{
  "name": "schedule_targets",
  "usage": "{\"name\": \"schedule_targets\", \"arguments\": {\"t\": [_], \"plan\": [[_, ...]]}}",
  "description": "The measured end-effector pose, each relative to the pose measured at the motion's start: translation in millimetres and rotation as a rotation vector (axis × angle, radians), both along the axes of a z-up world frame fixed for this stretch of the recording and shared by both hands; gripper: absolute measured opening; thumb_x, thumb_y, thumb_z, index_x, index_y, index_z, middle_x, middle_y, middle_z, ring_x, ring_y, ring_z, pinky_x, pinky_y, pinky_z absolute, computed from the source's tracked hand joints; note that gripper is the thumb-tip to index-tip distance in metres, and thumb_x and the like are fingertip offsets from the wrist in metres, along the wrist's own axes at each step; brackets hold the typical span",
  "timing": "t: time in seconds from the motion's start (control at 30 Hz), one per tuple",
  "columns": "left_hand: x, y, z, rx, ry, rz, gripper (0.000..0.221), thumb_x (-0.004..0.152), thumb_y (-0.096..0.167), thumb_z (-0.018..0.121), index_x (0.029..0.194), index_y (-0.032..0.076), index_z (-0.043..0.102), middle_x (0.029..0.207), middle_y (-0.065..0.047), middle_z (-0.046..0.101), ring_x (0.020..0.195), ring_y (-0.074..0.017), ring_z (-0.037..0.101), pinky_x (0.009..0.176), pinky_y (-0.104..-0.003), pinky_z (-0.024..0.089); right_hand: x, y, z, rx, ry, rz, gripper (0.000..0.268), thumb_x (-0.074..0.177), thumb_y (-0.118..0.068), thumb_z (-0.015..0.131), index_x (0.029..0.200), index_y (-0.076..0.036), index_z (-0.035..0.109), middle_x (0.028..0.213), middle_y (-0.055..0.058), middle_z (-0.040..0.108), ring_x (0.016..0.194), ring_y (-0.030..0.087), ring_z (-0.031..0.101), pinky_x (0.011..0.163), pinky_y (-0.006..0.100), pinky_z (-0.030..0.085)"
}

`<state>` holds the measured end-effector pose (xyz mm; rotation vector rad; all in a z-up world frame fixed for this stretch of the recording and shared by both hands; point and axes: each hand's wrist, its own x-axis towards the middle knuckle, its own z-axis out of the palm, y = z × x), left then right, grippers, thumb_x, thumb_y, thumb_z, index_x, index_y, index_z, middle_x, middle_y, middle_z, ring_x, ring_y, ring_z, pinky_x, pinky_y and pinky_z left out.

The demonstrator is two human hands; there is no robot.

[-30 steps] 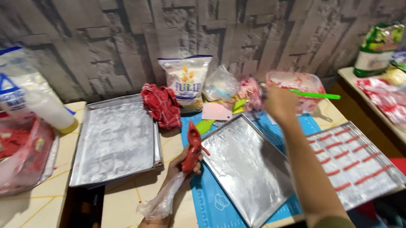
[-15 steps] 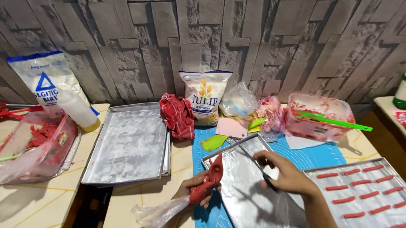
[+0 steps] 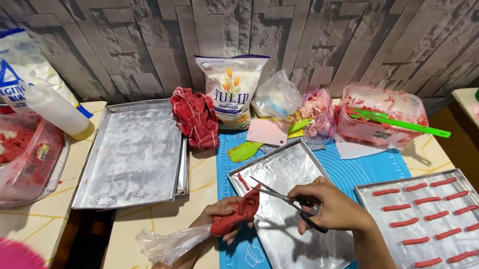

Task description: Piping red dough into strips on a baking tray and cutting them into small pieces using scissors.

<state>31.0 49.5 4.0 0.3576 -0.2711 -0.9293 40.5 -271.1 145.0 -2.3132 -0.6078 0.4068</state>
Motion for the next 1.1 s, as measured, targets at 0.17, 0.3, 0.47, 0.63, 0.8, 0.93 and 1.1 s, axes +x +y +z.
{"name": "schedule_targets", "arguments": {"t": [0.17, 0.3, 0.47, 0.63, 0.8, 0.93, 1.1], "plan": [[-6, -3, 9, 0.065, 0.053, 0.012, 0.052, 0.088, 0.01, 0.07, 0.133, -0.008, 0.055, 0.106, -0.04, 0.065, 0.051, -0.0328, 0.066, 0.043, -0.033, 0.054, 0, -2, -2, -0.022, -0.02, 0.071, 0.038, 0.071, -0.026, 0.078, 0.108, -0.023, 0.079, 0.089, -0.014, 0.084, 0.076, 0.012, 0.058, 0.081, 0.029, 0.036], [-5, -3, 8, 0.039, 0.03, -0.037, 0.048, 0.09, 0.01, 0.071, 0.132, -0.007, 0.056, 0.107, -0.038, 0.066, 0.054, -0.0325, 0.068, 0.045, -0.033, 0.056, 0, -3, -3, -0.028, -0.041, 0.082, 0.065, 0.054, -0.052, 0.099, 0.109, -0.024, 0.078, 0.094, -0.011, 0.081, 0.079, 0.014, 0.051, 0.076, 0.029, 0.035], [0, 0, -5, 0.045, -0.031, -0.055, 0.05, 0.091, 0.012, 0.069, 0.136, -0.006, 0.056, 0.106, -0.037, 0.066, 0.053, -0.0337, 0.066, 0.044, -0.036, 0.055, 0, -3, 1, -0.027, -0.023, 0.094, 0.067, 0.054, -0.056, 0.097, 0.11, -0.025, 0.079, 0.089, -0.01, 0.08, 0.079, 0.015, 0.05, 0.075, 0.029, 0.035], [2, 0, -11, 0.039, -0.04, -0.079, 0.05, 0.091, 0.013, 0.07, 0.134, -0.008, 0.055, 0.106, -0.035, 0.067, 0.054, -0.0334, 0.066, 0.045, -0.036, 0.055, -1, -2, 0, -0.037, -0.013, 0.077, 0.076, 0.047, -0.063, 0.093, 0.112, -0.026, 0.08, 0.09, -0.009, 0.082, 0.081, 0.015, 0.05, 0.075, 0.029, 0.036], [-1, 0, -10, 0.038, -0.017, -0.038, 0.047, 0.091, 0.011, 0.069, 0.133, -0.008, 0.055, 0.106, -0.04, 0.065, 0.053, -0.0347, 0.066, 0.044, -0.037, 0.055, -2, -1, 1, -0.054, 0.0, 0.047, 0.033, 0.075, -0.016, 0.08, 0.106, -0.024, 0.083, 0.096, -0.014, 0.087, 0.081, 0.013, 0.042, 0.08, 0.031, 0.032], [0, 1, -12, 0.028, -0.02, -0.054, 0.049, 0.092, 0.01, 0.069, 0.136, -0.008, 0.054, 0.108, -0.039, 0.066, 0.055, -0.0341, 0.067, 0.045, -0.036, 0.056, -3, -2, 5, -0.041, 0.014, 0.03, 0.042, 0.065, -0.03, 0.097, 0.105, -0.024, 0.084, 0.089, -0.013, 0.086, 0.081, 0.014, 0.041, 0.08, 0.03, 0.034], [3, 1, -19, 0.01, -0.03, -0.069, 0.049, 0.092, 0.01, 0.068, 0.136, -0.007, 0.055, 0.109, -0.038, 0.066, 0.056, -0.0349, 0.068, 0.047, -0.037, 0.056, -1, -4, 0, -0.054, 0.002, 0.035, 0.034, 0.073, -0.013, 0.079, 0.106, -0.023, 0.084, 0.086, -0.013, 0.088, 0.079, 0.012, 0.045, 0.084, 0.031, 0.031]]}}
